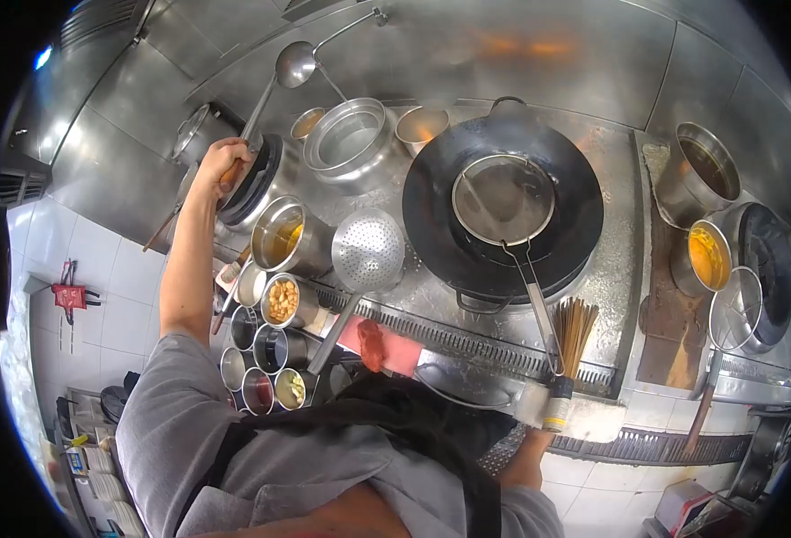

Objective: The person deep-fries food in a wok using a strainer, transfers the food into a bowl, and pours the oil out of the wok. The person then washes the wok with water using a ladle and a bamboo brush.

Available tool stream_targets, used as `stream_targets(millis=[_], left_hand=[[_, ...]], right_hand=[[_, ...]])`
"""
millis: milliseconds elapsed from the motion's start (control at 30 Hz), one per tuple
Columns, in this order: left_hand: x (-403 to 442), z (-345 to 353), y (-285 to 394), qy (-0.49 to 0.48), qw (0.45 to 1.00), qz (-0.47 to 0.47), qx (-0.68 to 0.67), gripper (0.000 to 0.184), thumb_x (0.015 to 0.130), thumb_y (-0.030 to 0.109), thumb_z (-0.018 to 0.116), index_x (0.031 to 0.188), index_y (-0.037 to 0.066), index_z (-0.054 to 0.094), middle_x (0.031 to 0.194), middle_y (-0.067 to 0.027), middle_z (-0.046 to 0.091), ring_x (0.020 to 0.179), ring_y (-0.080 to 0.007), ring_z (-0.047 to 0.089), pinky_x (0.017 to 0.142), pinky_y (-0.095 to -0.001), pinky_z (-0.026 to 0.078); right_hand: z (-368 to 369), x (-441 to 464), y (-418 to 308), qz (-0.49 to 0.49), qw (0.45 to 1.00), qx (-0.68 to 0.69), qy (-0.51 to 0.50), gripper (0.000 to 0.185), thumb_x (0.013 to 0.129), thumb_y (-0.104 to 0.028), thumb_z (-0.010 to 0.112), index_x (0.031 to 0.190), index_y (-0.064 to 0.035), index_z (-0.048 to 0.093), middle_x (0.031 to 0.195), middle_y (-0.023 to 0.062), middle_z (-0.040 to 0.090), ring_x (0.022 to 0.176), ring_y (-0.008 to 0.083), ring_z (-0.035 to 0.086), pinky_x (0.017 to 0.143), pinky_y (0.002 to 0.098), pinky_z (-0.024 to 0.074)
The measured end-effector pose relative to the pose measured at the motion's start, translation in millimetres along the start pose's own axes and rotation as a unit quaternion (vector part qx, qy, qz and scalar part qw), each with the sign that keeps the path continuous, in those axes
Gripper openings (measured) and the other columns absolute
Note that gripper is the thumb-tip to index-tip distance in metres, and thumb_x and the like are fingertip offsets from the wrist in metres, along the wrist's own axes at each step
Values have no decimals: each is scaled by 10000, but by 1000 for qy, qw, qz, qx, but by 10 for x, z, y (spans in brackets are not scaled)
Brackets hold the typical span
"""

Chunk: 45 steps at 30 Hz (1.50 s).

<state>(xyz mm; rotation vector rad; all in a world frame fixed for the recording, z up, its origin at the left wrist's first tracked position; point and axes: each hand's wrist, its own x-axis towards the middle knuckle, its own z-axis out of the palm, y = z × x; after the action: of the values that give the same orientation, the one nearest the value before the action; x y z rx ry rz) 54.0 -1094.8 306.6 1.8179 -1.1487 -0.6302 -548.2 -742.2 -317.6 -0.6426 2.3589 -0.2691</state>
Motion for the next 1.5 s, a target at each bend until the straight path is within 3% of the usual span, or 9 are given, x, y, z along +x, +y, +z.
stream_targets(millis=[533,700,800,867,900,1033,1133,1333,1500], left_hand=[[151,252,-1109,-59,988,-138,41,56,625,63,602,634,8,605,539,-68,537,404,-182,480,384,-311,361],[883,708,-1704,13,916,-1,402,202,580,219,662,572,18,640,552,-118,612,507,-213,602,523,-349,471],[1106,984,-1711,-76,914,-106,385,223,569,254,670,588,31,660,601,-118,644,553,-203,633,569,-317,495],[1499,1092,-2099,-94,925,-85,359,165,597,207,658,581,48,620,563,-118,611,489,-203,592,497,-341,475],[1523,1115,-2110,-141,966,-181,116,129,618,157,642,583,56,570,536,-107,566,465,-197,556,444,-330,441],[1395,1222,-2033,-114,855,-230,-452,196,699,22,576,597,85,421,520,-62,428,447,-171,463,335,-254,318],[1425,1079,-1971,-111,763,-234,-592,179,739,9,553,631,53,417,598,-77,435,490,-174,473,342,-203,308],[988,735,-1327,-160,727,-177,-644,156,763,27,563,713,53,418,658,-94,452,513,-143,479,348,-167,330],[1003,853,-397,-266,808,-142,-506,175,784,79,587,676,74,449,637,-94,476,475,-102,447,329,-157,301]], right_hand=[[119,189,276,31,999,11,13,297,801,-214,648,923,55,618,696,191,647,516,255,643,408,358,512],[-9,3,406,32,997,70,-21,300,817,-226,650,904,59,622,685,183,645,501,245,639,394,353,508],[-569,-729,167,30,988,105,-112,306,843,-251,651,893,50,632,651,146,633,493,227,633,390,345,507],[-1009,-1316,-84,64,988,92,-107,352,843,-305,624,838,45,658,575,148,624,485,220,642,417,342,506],[-1122,-1475,-36,71,989,81,-102,371,842,-318,617,814,49,662,578,148,628,455,220,624,420,332,506],[-1397,-1687,436,101,991,35,-76,305,813,-255,630,775,47,659,591,127,624,456,218,619,401,335,502],[-1584,-1884,501,121,989,80,-27,271,803,-216,608,776,51,642,583,133,619,461,207,621,392,335,508],[-1586,-1938,461,112,987,107,-40,257,821,-193,608,824,62,638,616,133,627,466,200,622,402,318,509],[-1611,-1740,359,62,992,87,-62,256,827,-177,619,823,78,632,642,130,624,470,194,620,394,310,498]])
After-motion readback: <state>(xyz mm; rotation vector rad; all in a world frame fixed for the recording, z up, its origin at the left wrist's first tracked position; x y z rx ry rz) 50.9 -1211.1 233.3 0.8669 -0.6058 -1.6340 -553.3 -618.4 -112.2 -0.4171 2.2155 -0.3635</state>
